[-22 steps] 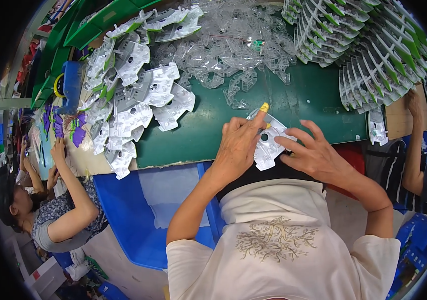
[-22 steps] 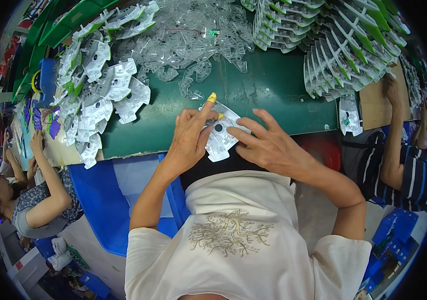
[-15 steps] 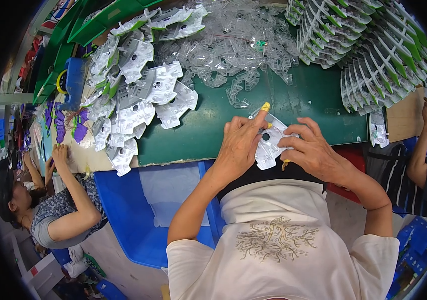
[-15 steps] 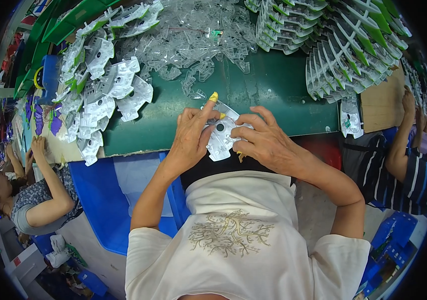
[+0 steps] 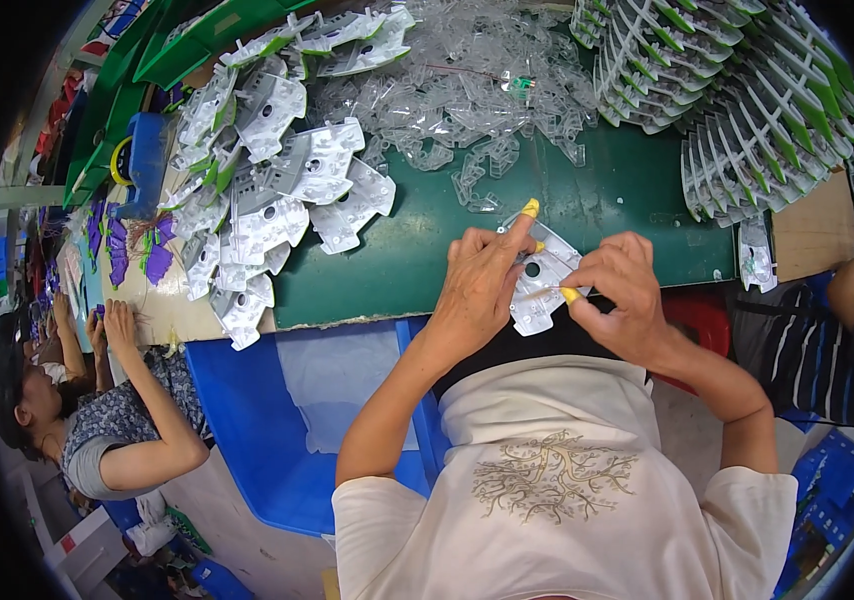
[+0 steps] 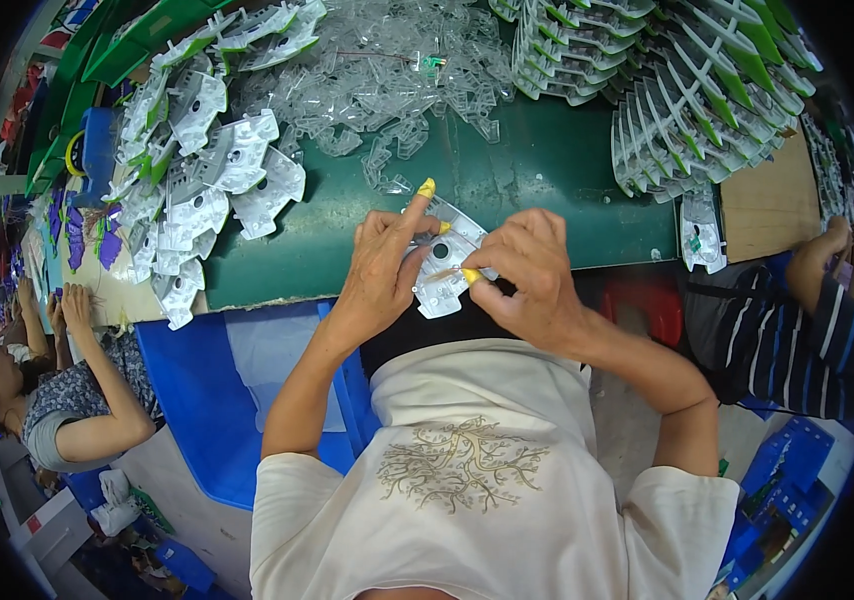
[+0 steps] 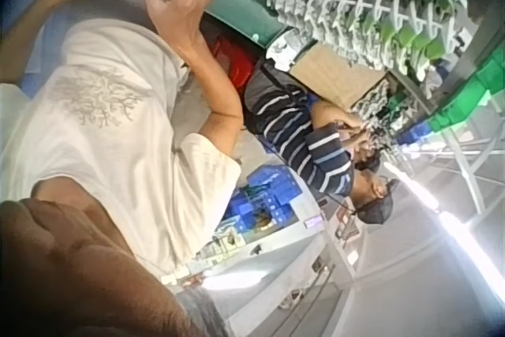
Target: The person assembles plastic housing parts by inserting wired circuit components into the shells by hand and stacking the assembled pieces on the workbench. The person also retrieves additional wired circuit components from an overhead tray to assemble more units.
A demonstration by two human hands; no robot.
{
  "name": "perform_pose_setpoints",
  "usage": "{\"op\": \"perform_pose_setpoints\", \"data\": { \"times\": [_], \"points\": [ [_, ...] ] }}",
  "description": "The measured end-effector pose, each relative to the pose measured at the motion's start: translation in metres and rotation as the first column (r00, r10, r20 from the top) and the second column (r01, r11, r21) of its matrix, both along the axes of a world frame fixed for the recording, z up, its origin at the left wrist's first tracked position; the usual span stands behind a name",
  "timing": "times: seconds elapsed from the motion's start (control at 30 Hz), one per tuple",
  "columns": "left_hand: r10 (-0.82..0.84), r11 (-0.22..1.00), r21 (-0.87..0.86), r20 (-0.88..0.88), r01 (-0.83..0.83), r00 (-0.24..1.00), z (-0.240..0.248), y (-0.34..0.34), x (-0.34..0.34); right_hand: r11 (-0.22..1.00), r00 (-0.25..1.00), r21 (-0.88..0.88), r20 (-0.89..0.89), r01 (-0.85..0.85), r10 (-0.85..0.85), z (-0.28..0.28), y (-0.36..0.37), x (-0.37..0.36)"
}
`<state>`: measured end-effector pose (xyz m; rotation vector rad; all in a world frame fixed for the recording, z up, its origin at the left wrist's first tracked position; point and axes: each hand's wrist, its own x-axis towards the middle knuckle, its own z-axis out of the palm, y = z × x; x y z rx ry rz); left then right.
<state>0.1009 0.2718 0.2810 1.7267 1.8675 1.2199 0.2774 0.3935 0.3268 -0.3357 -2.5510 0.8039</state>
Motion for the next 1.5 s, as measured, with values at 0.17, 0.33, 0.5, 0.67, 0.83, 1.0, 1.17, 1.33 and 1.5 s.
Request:
{"op": "perform_pose_setpoints", "data": {
  "times": [0.17, 0.33, 0.5, 0.67, 0.83, 1.0, 1.17, 1.33, 1.5],
  "points": [
    [-0.012, 1.0, 0.014, 0.018, 0.011, 1.0, -0.001, -0.002, -0.003, 0.955, 0.986, 0.249, -0.073, 0.163, -0.149, -0.013, -0.028, -0.005],
    [-0.016, 1.0, -0.016, 0.068, 0.017, 0.998, -0.003, -0.006, -0.006, 0.983, 0.977, 0.086, -0.154, 0.159, -0.145, -0.006, -0.024, 0.007],
    [-0.02, 1.0, -0.008, 0.066, 0.021, 0.998, 0.001, 0.001, -0.002, 0.933, 0.933, 0.032, -0.045, 0.359, -0.358, -0.023, -0.006, 0.023],
    [0.106, 0.991, 0.076, 0.099, -0.114, 0.989, -0.003, -0.004, 0.0, 0.942, 0.941, -0.122, -0.094, 0.313, -0.325, -0.041, -0.012, 0.023],
    [0.213, 0.973, 0.085, 0.052, -0.217, 0.976, 0.015, -0.002, 0.0, 0.78, 0.763, -0.023, -0.191, 0.625, -0.617, -0.036, 0.004, 0.127],
    [0.15, 0.989, -0.01, 0.135, -0.15, 0.98, 0.007, 0.006, 0.009, 0.488, 0.472, -0.18, -0.127, 0.854, -0.872, -0.01, 0.044, 0.224],
    [0.094, 0.996, -0.006, 0.058, -0.093, 0.994, 0.005, 0.015, 0.016, 0.43, 0.395, -0.378, -0.17, 0.82, -0.903, -0.034, 0.104, 0.253],
    [0.126, 0.991, -0.049, 0.052, -0.123, 0.991, 0.008, 0.007, 0.013, 0.417, 0.374, -0.381, -0.184, 0.825, -0.909, -0.047, 0.118, 0.237],
    [0.121, 0.993, 0.003, 0.075, -0.122, 0.99, 0.003, 0.009, 0.011, 0.278, 0.23, -0.199, -0.233, 0.94, -0.945, -0.051, 0.115, 0.252]
  ]
}}
